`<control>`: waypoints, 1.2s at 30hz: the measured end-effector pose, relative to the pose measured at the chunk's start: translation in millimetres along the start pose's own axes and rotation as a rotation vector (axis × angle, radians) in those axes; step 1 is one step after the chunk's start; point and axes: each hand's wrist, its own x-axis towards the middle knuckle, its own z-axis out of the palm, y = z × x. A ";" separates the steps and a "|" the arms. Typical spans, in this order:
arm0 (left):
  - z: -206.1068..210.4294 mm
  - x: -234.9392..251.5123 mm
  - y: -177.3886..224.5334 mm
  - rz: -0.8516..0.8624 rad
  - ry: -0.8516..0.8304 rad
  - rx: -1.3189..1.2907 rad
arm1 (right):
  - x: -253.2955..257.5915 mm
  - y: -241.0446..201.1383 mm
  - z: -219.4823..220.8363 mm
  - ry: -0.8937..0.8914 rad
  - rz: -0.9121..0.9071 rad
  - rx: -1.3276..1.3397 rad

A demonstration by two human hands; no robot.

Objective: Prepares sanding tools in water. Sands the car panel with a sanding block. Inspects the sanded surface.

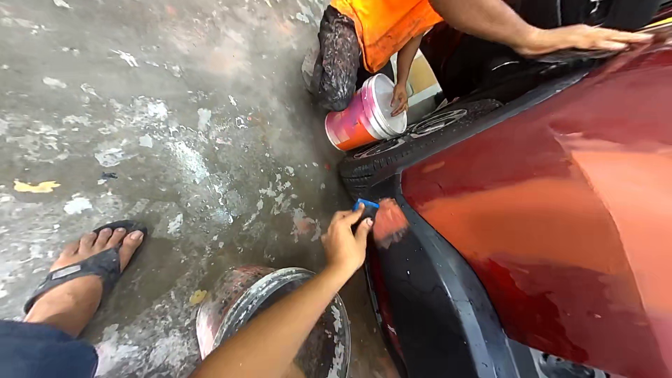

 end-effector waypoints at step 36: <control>13.6 -28.2 -1.3 0.138 0.136 -0.044 | -156.9 -74.7 -212.1 1.316 -1.182 -1.163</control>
